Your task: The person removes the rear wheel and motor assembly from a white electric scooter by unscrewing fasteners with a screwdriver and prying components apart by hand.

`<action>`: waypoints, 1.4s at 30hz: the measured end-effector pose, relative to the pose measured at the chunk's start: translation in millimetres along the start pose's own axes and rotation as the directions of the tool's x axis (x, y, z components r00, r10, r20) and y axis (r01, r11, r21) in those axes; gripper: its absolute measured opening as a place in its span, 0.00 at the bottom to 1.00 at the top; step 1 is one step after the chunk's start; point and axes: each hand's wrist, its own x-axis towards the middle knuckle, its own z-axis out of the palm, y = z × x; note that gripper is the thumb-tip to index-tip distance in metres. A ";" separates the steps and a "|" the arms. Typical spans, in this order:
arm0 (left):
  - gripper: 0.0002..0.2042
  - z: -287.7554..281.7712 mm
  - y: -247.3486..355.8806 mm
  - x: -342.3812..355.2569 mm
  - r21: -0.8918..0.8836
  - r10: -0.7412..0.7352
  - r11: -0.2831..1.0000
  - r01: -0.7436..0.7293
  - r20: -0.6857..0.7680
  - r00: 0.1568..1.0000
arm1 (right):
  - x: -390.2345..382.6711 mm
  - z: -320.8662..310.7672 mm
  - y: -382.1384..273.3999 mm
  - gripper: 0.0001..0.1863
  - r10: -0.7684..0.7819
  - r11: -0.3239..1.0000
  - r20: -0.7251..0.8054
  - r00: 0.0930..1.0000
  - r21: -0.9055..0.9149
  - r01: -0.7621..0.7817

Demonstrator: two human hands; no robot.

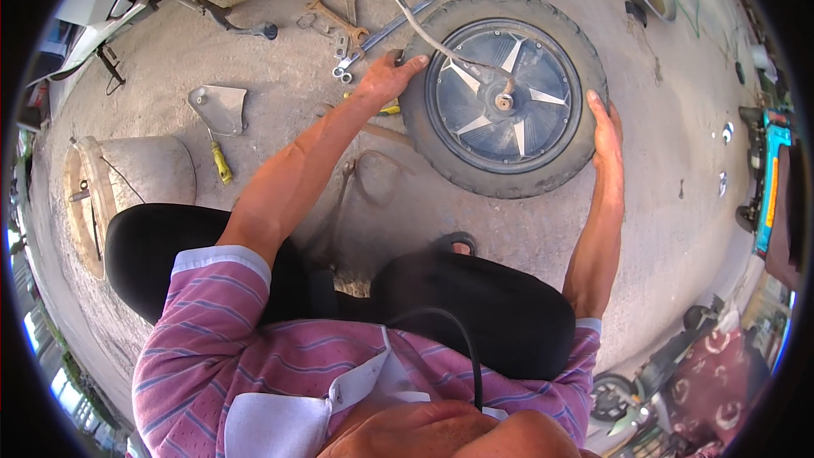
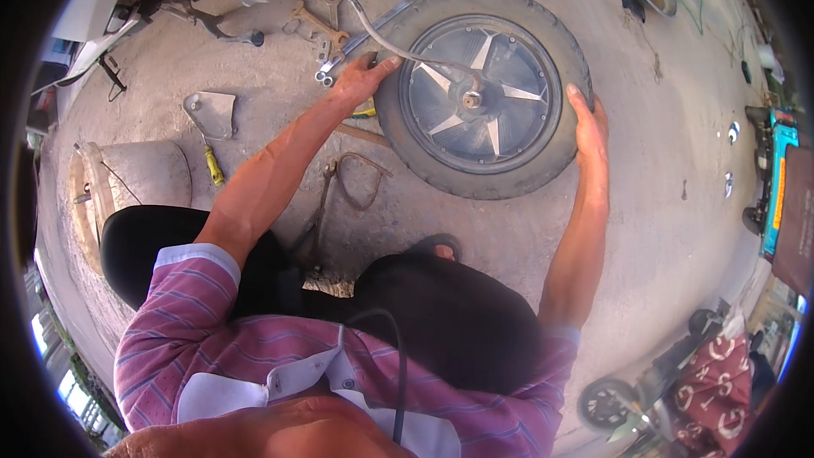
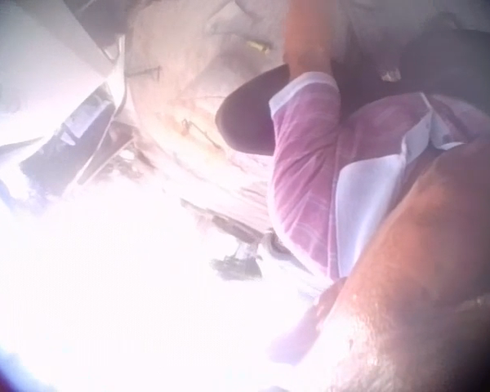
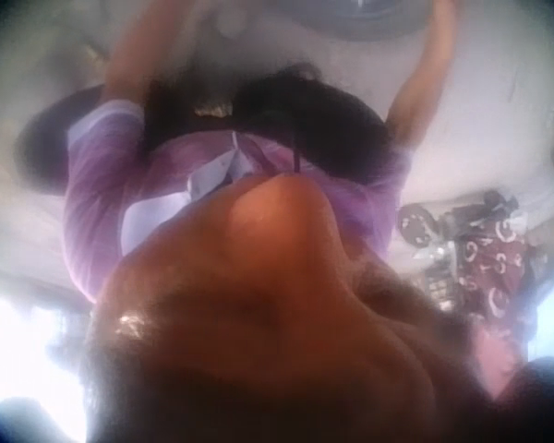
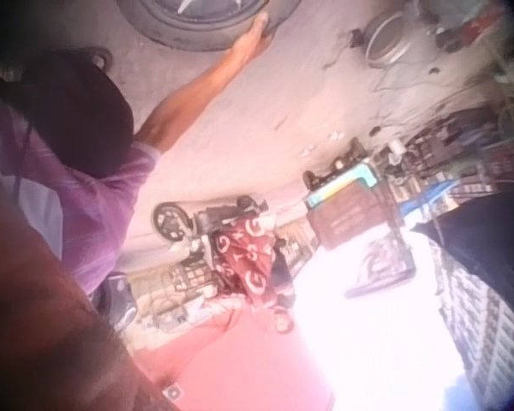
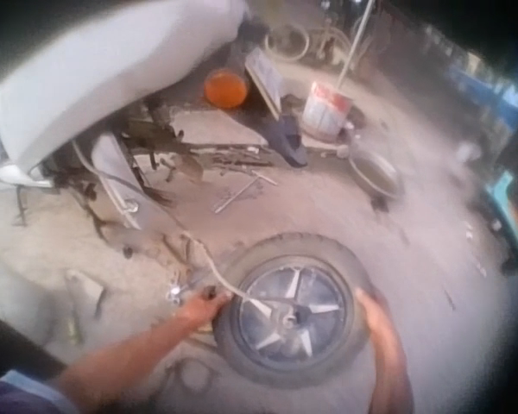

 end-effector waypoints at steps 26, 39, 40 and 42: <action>0.43 -110.4 198.0 -136.4 0.593 0.743 0.525 -0.611 0.032 0.669 | -78.1 129.8 -167.1 0.31 -0.282 0.850 0.330 0.901 0.521 0.075; 0.42 -154.6 185.9 -104.1 0.670 0.787 0.409 -0.619 0.085 0.611 | 39.1 131.8 -93.5 0.24 -0.154 0.881 0.086 0.984 0.463 0.097; 0.42 -155.2 183.7 -102.8 0.671 0.787 0.404 -0.622 0.092 0.610 | 38.4 136.4 -94.3 0.23 -0.159 0.904 0.068 0.985 0.412 0.117; 0.43 -156.5 181.5 -101.9 0.654 0.783 0.429 -0.623 0.075 0.618 | 37.0 145.3 -90.2 0.21 -0.215 0.942 0.082 0.973 0.282 0.184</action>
